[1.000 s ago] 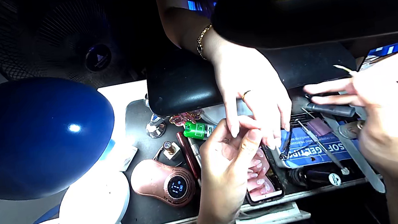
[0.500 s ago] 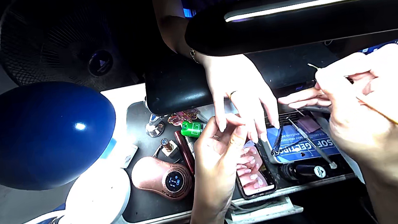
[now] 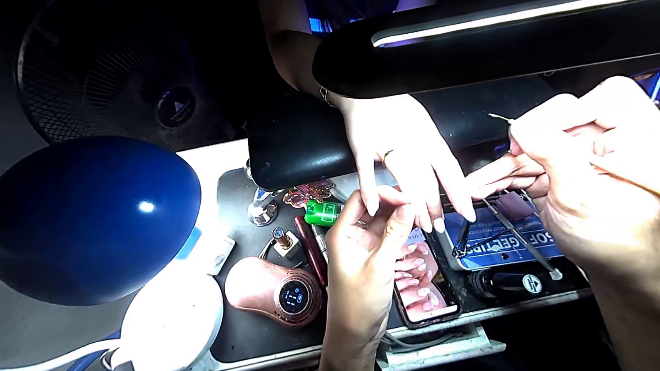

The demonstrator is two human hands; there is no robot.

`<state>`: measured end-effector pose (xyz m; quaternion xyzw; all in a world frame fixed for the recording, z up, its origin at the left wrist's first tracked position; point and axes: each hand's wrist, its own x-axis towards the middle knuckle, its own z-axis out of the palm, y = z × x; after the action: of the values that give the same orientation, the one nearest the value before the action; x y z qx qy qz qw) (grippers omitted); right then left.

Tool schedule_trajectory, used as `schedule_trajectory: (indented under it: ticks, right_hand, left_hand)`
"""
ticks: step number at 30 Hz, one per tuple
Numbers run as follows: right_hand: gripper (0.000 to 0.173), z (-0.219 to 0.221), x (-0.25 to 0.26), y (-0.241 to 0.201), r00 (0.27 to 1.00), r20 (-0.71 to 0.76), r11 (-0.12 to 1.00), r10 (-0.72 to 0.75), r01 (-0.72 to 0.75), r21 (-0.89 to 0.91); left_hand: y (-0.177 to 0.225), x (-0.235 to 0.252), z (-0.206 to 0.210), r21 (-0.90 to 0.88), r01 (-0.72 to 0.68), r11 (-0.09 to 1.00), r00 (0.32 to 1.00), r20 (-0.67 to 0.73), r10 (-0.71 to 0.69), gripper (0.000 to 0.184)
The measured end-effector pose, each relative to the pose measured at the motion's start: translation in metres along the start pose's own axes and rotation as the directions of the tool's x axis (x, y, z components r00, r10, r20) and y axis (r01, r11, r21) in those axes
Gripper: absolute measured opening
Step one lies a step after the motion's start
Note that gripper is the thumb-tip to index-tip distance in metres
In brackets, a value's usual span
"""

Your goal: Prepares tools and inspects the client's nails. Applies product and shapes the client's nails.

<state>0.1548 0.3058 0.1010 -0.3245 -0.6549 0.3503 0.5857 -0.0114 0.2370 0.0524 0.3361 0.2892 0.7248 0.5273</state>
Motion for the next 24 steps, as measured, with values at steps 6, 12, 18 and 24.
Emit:
schedule_trajectory:
  ticks: [6,12,18,24]
  right_hand:
    - [0.011,0.001,-0.003,0.001,0.999,-0.021,0.998,-0.034,0.033,-0.060]
    - [0.011,0.001,-0.005,0.000,0.999,-0.024,0.996,-0.046,0.044,-0.078]
    - [0.010,0.002,-0.009,0.002,0.999,-0.029,0.996,-0.039,0.036,-0.086]
    - [0.009,0.003,-0.009,0.001,0.999,-0.027,0.994,-0.041,0.038,-0.106]
  left_hand:
    - [-0.001,0.001,0.002,-0.024,0.017,1.000,1.000,-0.014,-0.017,0.014]
    - [-0.002,0.000,0.001,-0.044,0.021,0.999,1.000,0.002,-0.021,0.012]
    - [-0.002,-0.001,-0.003,-0.119,0.107,0.987,0.994,-0.011,-0.109,0.016]
    - [-0.006,0.000,-0.009,-0.174,0.198,0.965,0.978,-0.034,-0.206,0.024]
